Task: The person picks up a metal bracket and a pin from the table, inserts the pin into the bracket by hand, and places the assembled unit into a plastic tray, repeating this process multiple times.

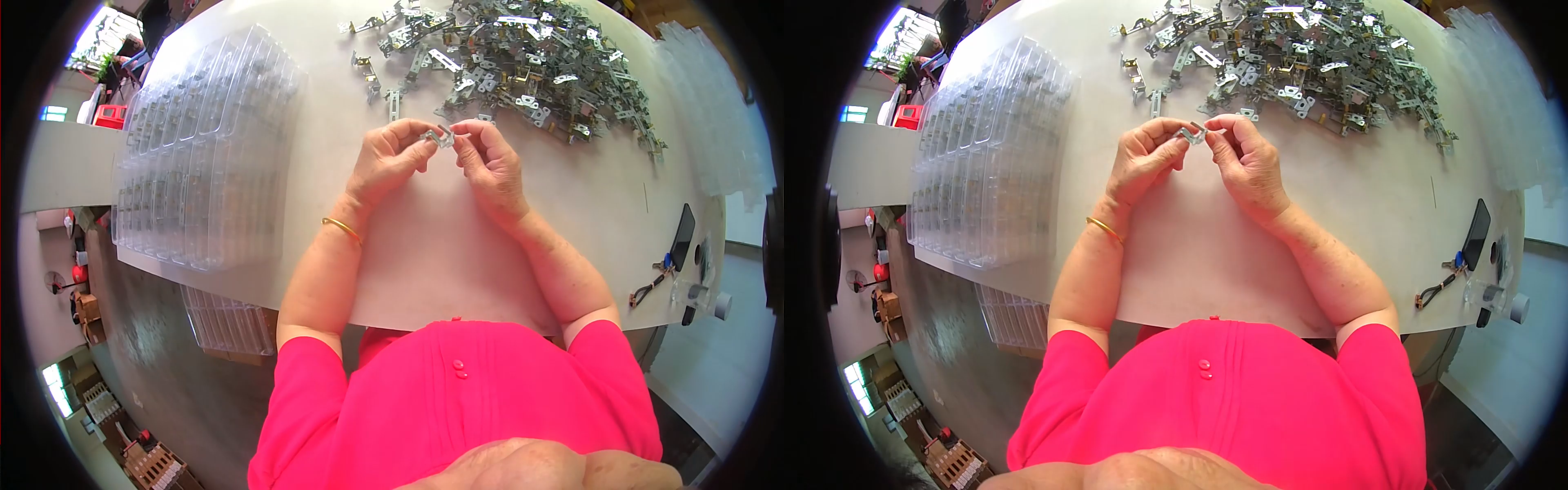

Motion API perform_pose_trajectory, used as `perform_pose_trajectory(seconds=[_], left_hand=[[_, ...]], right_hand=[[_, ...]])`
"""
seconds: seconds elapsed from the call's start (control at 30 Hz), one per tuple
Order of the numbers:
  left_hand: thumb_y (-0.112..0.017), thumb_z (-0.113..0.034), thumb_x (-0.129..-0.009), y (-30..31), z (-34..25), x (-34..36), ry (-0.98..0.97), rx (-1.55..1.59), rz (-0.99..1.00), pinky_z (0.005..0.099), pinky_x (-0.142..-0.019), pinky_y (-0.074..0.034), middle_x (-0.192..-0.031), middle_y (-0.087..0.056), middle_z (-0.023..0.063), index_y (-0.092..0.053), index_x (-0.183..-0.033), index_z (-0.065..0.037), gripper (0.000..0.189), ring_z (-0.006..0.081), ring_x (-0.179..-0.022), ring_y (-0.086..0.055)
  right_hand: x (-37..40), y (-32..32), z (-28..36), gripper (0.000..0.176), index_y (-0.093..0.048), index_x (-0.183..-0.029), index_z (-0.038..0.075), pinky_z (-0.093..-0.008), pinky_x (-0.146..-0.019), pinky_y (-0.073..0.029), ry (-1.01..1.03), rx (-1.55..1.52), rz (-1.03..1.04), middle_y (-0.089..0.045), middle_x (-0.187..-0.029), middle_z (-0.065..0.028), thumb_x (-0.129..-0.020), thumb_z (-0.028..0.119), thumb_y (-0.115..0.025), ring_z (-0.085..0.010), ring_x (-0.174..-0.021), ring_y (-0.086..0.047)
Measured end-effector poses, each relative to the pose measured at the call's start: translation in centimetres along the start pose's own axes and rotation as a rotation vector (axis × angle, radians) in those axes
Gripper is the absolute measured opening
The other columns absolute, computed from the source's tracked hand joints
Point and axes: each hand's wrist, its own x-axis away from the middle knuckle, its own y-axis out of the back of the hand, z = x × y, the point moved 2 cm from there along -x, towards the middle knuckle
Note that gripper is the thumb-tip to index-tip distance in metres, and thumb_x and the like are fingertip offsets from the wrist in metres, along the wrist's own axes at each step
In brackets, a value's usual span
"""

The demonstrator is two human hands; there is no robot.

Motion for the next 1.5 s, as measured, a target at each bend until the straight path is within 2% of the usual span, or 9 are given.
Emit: perform_pose_trajectory(seconds=[0.23, 0.4, 0.63, 0.8, 0.9, 1.0, 1.2, 1.3, 1.5], left_hand=[[-0.07, -0.005, -0.096, -0.5, 0.9, 0.0, -0.118, -0.178, 0.001, 0.0205, -0.058, -0.04, -0.072, -0.058, -0.0048, -0.065, -0.13, -0.001, 0.035, 0.0028, -0.065, -0.051], [-0.073, -0.001, -0.089, -1.6, 0.2, 0.6, -0.22, -0.45, -0.013, 0.0233, -0.057, -0.035, -0.063, -0.048, -0.0046, -0.053, -0.146, -0.002, 0.061, 0.0036, -0.059, -0.04], [-0.074, -0.001, -0.088, -1.8, 0.5, 0.7, -0.327, -0.586, -0.038, 0.0239, -0.055, -0.039, -0.062, -0.052, -0.0012, -0.056, -0.144, -0.004, 0.059, 0.0048, -0.056, -0.044], [-0.075, -0.002, -0.088, -1.7, 0.5, 0.6, -0.375, -0.6, -0.185, 0.0246, -0.055, -0.042, -0.064, -0.057, -0.0001, -0.057, -0.142, -0.005, 0.058, 0.0051, -0.055, -0.047], [-0.075, -0.001, -0.087, -1.6, 0.7, 0.5, -0.375, -0.62, -0.141, 0.0249, -0.056, -0.044, -0.066, -0.06, 0.0004, -0.056, -0.143, -0.004, 0.059, 0.005, -0.056, -0.049], [-0.07, -0.004, -0.091, -1.7, -0.4, 0.9, -0.325, -0.61, -0.08, 0.0249, -0.059, -0.047, -0.075, -0.065, 0.0025, -0.055, -0.144, -0.003, 0.055, 0.0063, -0.061, -0.055], [-0.059, -0.013, -0.097, -0.8, -0.6, 0.7, 0.022, -0.065, 0.133, 0.0247, -0.067, -0.052, -0.097, -0.073, 0.0091, -0.053, -0.146, -0.003, 0.05, 0.0123, -0.075, -0.067], [-0.06, -0.015, -0.098, -1.1, -0.8, 0.8, 0.094, 0.001, 0.189, 0.0243, -0.068, -0.052, -0.1, -0.074, 0.0099, -0.051, -0.149, -0.005, 0.053, 0.0131, -0.077, -0.069], [-0.063, -0.012, -0.101, -0.6, 0.3, 0.2, -0.013, 0.129, 0.16, 0.0303, -0.075, -0.058, -0.11, -0.072, 0.0132, -0.042, -0.155, -0.006, 0.058, 0.0172, -0.082, -0.07]], right_hand=[[-0.3, 0.6, 0.4, 0.019, -0.063, -0.122, 0.007, -0.0229, -0.066, -0.049, -0.286, -0.341, 0.134, -0.064, -0.087, 0.0005, -0.108, 0.016, -0.056, -0.005, -0.077, -0.058], [-0.4, 0.4, 0.0, 0.016, -0.067, -0.117, 0.005, -0.0233, -0.071, -0.051, -0.221, -0.256, 0.168, -0.066, -0.093, -0.0001, -0.106, 0.015, -0.06, -0.0057, -0.081, -0.06], [-0.7, -0.1, -0.8, 0.012, -0.069, -0.114, 0.004, -0.0233, -0.081, -0.052, 0.146, -0.209, -0.041, -0.066, -0.102, -0.0005, -0.103, 0.01, -0.065, -0.0086, -0.094, -0.064], [-0.5, 0.1, -0.6, 0.012, -0.068, -0.113, 0.004, -0.0241, -0.083, -0.054, -0.023, -0.301, 0.033, -0.068, -0.099, -0.0006, -0.104, 0.009, -0.063, -0.0084, -0.094, -0.064], [-0.2, 0.0, -0.6, 0.011, -0.068, -0.112, 0.003, -0.0241, -0.082, -0.055, -0.091, -0.27, 0.095, -0.07, -0.097, -0.001, -0.105, 0.009, -0.062, -0.0082, -0.089, -0.065], [-0.2, 0.0, -0.2, 0.012, -0.068, -0.113, 0.003, -0.0243, -0.081, -0.055, -0.036, -0.267, 0.065, -0.07, -0.097, -0.0017, -0.105, 0.009, -0.062, -0.0082, -0.087, -0.065], [-0.7, 0.7, -0.3, 0.012, -0.067, -0.114, 0.003, -0.0245, -0.08, -0.056, -0.004, -0.326, 0.005, -0.071, -0.098, -0.0021, -0.104, 0.01, -0.063, -0.0086, -0.087, -0.066], [-0.7, 0.7, -0.6, 0.012, -0.068, -0.114, 0.004, -0.0246, -0.078, -0.055, 0.057, -0.272, 0.006, -0.07, -0.099, -0.0013, -0.103, 0.009, -0.065, -0.0087, -0.087, -0.065], [-0.9, 0.9, 0.7, 0.012, -0.07, -0.111, 0.006, -0.0276, -0.074, -0.054, 0.316, 0.106, -0.145, -0.069, -0.098, -0.0036, -0.099, 0.005, -0.069, -0.0126, -0.085, -0.065]])
